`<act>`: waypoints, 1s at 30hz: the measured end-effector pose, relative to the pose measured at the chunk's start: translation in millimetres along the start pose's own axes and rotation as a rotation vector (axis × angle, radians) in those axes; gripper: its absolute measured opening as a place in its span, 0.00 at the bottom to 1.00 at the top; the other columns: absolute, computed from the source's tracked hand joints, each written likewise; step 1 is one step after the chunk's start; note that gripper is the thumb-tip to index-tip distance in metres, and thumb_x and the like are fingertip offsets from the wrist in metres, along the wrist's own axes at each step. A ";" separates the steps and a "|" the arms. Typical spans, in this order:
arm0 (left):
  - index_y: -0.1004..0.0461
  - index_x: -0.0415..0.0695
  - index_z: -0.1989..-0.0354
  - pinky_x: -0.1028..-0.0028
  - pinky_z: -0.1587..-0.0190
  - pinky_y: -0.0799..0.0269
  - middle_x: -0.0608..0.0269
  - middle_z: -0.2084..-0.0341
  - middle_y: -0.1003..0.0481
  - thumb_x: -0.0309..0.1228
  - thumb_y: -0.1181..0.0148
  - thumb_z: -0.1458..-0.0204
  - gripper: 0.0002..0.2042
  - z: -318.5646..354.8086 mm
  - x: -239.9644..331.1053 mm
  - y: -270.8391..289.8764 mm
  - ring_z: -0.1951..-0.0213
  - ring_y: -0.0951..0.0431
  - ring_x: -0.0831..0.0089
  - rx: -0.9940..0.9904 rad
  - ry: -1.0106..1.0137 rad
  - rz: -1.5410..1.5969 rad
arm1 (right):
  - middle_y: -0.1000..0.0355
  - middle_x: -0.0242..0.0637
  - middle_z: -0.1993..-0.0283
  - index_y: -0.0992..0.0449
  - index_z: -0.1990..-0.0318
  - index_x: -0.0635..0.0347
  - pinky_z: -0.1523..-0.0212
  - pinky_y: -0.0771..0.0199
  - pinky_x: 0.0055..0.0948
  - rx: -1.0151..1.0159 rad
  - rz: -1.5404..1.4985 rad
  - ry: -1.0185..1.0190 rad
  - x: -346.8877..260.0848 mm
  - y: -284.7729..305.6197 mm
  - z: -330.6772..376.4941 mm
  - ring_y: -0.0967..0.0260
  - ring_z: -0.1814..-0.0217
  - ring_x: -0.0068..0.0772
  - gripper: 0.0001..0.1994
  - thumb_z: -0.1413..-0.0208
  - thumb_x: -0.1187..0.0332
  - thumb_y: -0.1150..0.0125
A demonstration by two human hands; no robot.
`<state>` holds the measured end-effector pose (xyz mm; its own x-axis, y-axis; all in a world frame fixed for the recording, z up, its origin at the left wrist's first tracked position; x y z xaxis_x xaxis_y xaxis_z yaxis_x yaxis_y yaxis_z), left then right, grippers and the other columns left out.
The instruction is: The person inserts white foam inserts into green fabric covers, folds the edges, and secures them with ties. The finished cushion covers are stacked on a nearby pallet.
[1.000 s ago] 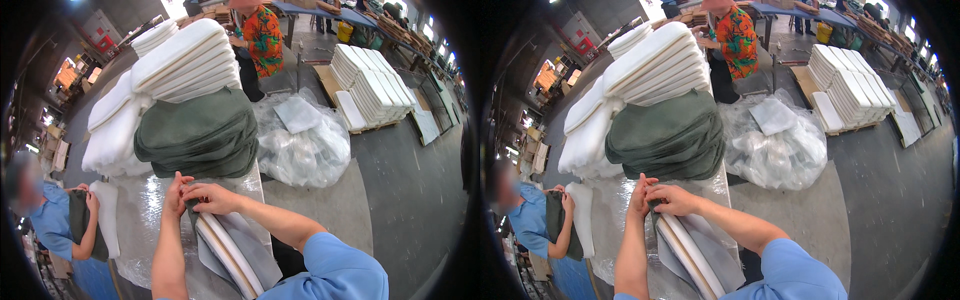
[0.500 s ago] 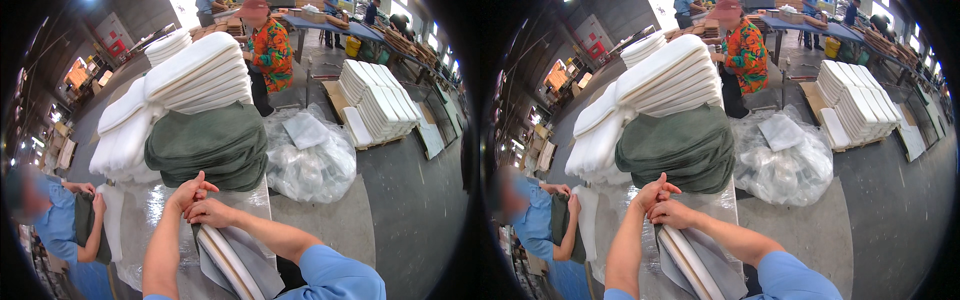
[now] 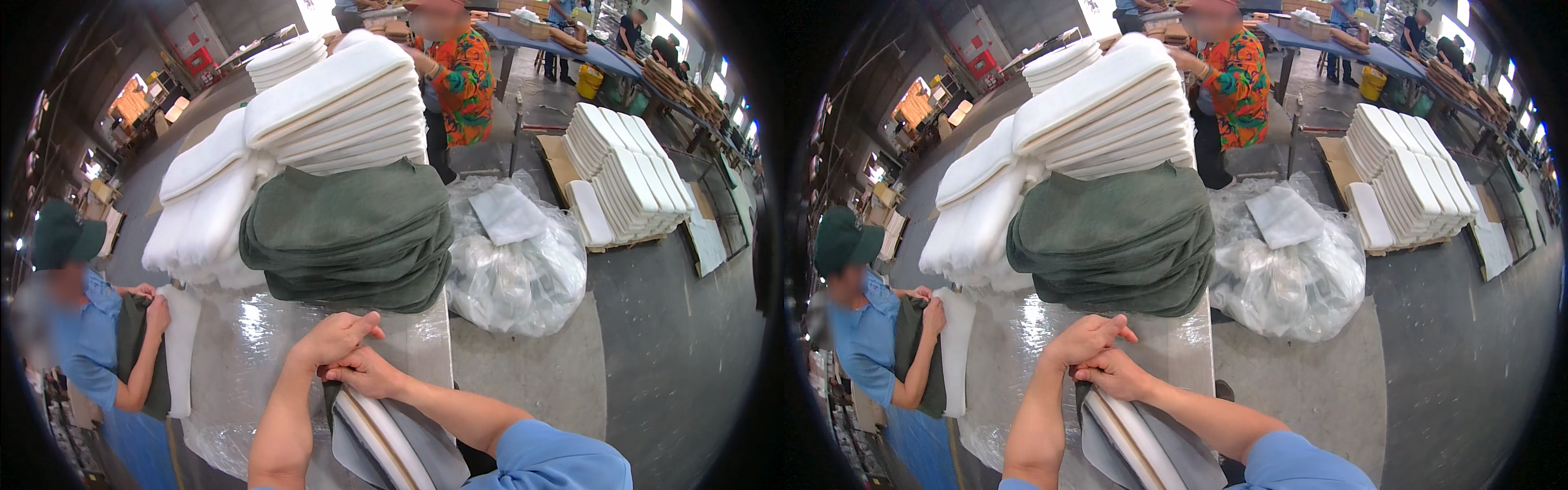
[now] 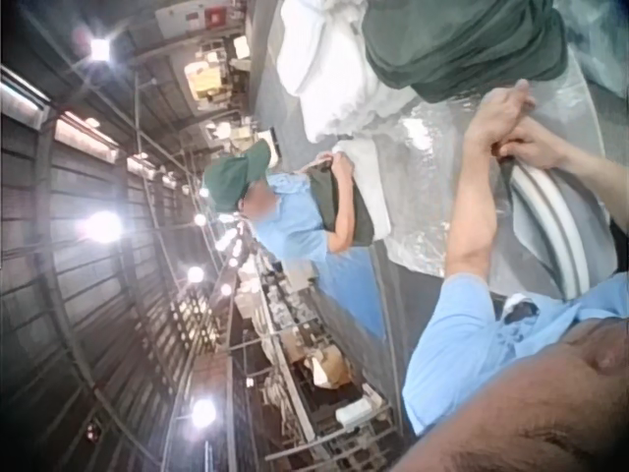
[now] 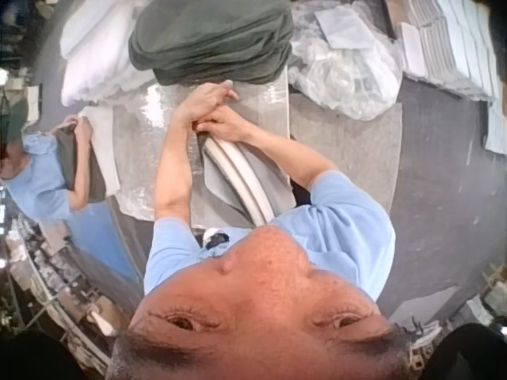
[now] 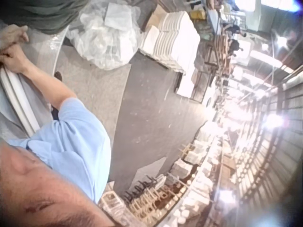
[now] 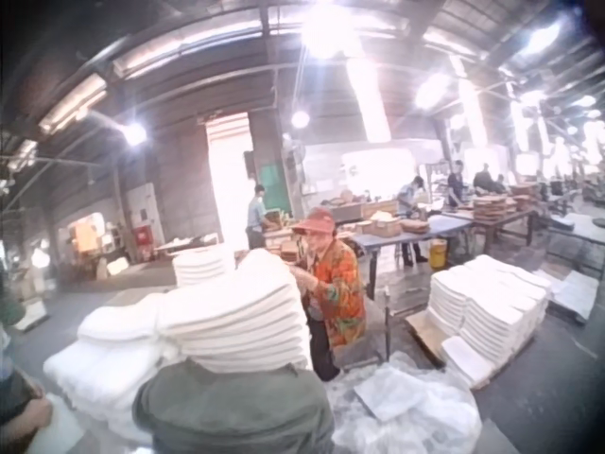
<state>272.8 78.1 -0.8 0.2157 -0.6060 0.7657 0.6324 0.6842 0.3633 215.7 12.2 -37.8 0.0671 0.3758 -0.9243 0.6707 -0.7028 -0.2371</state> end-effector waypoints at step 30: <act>0.14 0.43 0.57 0.66 0.61 0.36 0.64 0.74 0.34 0.70 0.59 0.35 0.40 28.4 -28.1 6.0 0.67 0.33 0.70 0.179 0.050 0.078 | 0.17 0.38 0.58 0.17 0.59 0.64 0.49 0.20 0.34 0.022 0.071 -0.006 14.7 -27.1 11.5 0.19 0.53 0.36 0.06 0.35 0.70 0.34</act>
<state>249.4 110.8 -5.1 0.2983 -0.5646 0.7696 0.4708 0.7884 0.3959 189.9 29.8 -48.5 0.1094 0.3215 -0.9406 0.6480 -0.7406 -0.1778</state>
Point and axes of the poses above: each hand's wrist, its own z-axis away from the middle knuckle, its own y-axis out of the back of the hand, x = y × z, the point moved 6 cm from there along -z, towards the middle knuckle
